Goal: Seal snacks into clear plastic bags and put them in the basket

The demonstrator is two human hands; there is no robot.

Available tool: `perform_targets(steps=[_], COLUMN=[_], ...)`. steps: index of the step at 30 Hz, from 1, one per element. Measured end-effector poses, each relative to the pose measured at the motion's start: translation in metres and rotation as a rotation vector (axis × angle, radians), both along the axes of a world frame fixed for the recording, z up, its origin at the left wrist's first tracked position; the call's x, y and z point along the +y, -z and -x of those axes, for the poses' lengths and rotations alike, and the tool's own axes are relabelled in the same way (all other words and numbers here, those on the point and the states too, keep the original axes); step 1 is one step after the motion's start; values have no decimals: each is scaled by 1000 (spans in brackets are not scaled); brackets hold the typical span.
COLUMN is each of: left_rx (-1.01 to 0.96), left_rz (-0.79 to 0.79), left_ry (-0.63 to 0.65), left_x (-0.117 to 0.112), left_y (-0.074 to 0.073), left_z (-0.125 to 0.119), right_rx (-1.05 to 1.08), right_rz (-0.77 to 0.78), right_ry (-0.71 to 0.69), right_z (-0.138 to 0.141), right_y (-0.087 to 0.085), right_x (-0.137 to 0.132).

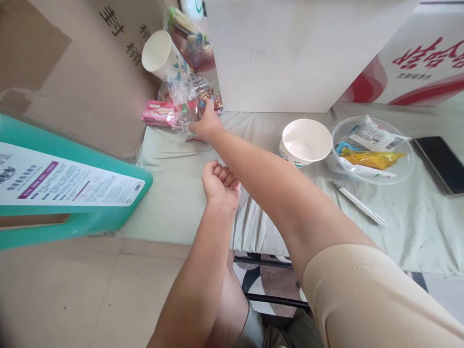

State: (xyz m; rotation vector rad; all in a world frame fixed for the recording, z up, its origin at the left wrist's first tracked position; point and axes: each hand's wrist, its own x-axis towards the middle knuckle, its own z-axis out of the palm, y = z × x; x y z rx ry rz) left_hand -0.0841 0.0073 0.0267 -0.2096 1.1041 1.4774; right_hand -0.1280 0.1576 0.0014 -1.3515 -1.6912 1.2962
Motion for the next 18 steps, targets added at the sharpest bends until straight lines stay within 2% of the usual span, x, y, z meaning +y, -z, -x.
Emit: perform_targets(steps=[2, 4, 7, 9, 10, 12, 15, 16, 18], left_rx=[-11, 0, 15, 18, 21, 23, 37, 68, 174], left_rz=[1, -7, -67, -174, -255, -444, -684, -732, -772], left_ry=[-40, -98, -150, -64, 42, 366, 919, 1034, 1114], left_x=[-2, -4, -9, -14, -18, -25, -34, -36, -37], left_y=[-2, -3, -3, 0, 2, 7, 15, 18, 23], left_z=[-1, -2, -3, -6, -9, -17, -35, -41, -54], right_rx=[39, 112, 322, 436, 466, 492, 486, 478, 456], right_rz=[45, 89, 44, -45, -71, -83, -66, -59, -42], right_ry=[21, 21, -13, -39, -35, 25, 199, 248, 301], right_z=[-10, -33, -93, -145, -172, -220, -268, -277, -289], right_y=[-3, -12, -39, -55, -60, -59, -36, -27, -11], right_x=[-7, -21, -63, -101, -121, -157, -193, -200, -208])
